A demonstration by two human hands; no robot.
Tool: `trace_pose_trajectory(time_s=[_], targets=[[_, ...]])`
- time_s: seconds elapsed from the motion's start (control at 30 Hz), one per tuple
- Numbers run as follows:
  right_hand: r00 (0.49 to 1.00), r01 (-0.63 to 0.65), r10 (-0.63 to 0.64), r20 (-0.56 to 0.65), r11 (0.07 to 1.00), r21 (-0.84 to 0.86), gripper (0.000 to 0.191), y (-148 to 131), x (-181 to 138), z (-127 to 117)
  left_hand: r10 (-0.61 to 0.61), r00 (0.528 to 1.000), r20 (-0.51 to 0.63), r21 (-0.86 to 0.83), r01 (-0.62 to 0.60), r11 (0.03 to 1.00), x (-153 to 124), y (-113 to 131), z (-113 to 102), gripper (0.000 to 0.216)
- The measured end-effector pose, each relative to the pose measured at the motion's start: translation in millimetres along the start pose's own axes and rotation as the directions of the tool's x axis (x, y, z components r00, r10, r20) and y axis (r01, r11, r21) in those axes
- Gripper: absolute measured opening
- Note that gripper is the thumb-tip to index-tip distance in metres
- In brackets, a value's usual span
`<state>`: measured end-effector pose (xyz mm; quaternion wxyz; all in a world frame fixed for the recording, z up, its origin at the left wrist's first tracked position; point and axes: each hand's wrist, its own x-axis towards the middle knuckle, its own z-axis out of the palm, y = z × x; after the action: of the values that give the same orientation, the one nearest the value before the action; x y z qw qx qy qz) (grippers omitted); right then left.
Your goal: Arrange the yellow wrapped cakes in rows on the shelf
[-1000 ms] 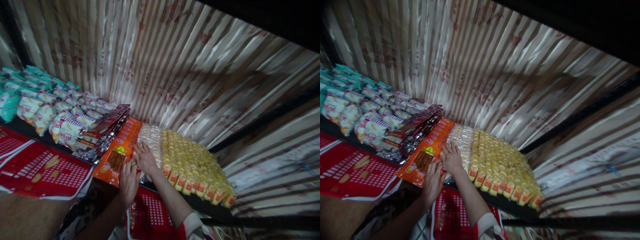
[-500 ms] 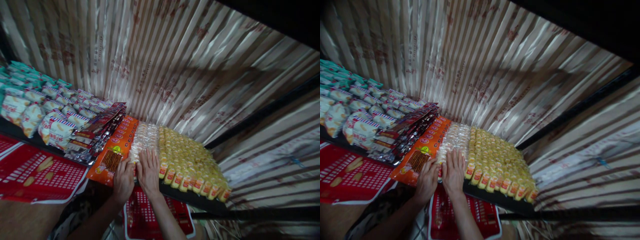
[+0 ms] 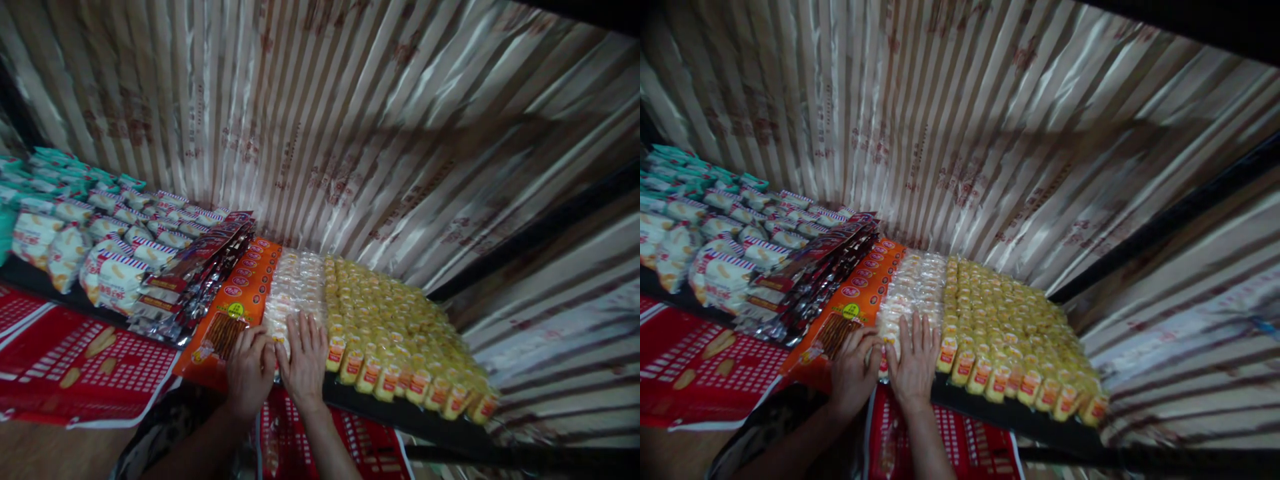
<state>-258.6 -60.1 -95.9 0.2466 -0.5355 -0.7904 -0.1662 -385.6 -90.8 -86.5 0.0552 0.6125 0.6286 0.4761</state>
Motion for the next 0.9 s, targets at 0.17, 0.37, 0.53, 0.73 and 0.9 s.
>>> trace_pose_trajectory(time_s=[0.17,0.37,0.53,0.73,0.9], targets=[[1.0,-0.026,0.026,0.006,0.999,0.031,0.047,-1.6,-0.8,-1.6,0.003,0.999,-0.042,0.002,-0.003,1.0,-4.0,-5.2,13.3,0.03],[0.999,-0.027,0.027,-0.02,0.999,0.039,0.048,-0.9,-0.1,-2.4,0.026,0.994,0.105,0.0,-0.026,1.0,-6.1,-13.4,23.5,0.039],[0.992,-0.063,0.063,-0.107,0.998,0.006,0.055,-5.0,-3.3,-4.0,-0.007,0.991,0.133,-0.027,0.011,1.0,0.0,-10.7,15.1,0.04],[0.982,-0.124,0.12,-0.145,0.992,-0.024,0.06,-4.4,-19.6,-8.8,-0.052,0.992,0.118,-0.065,0.06,0.996,-0.9,-8.3,17.2,0.041],[0.988,-0.1,0.101,-0.114,0.995,0.014,0.051,-2.9,-24.6,-11.9,-0.098,0.989,0.106,-0.127,0.111,0.986,3.2,-10.6,19.9,0.038]])
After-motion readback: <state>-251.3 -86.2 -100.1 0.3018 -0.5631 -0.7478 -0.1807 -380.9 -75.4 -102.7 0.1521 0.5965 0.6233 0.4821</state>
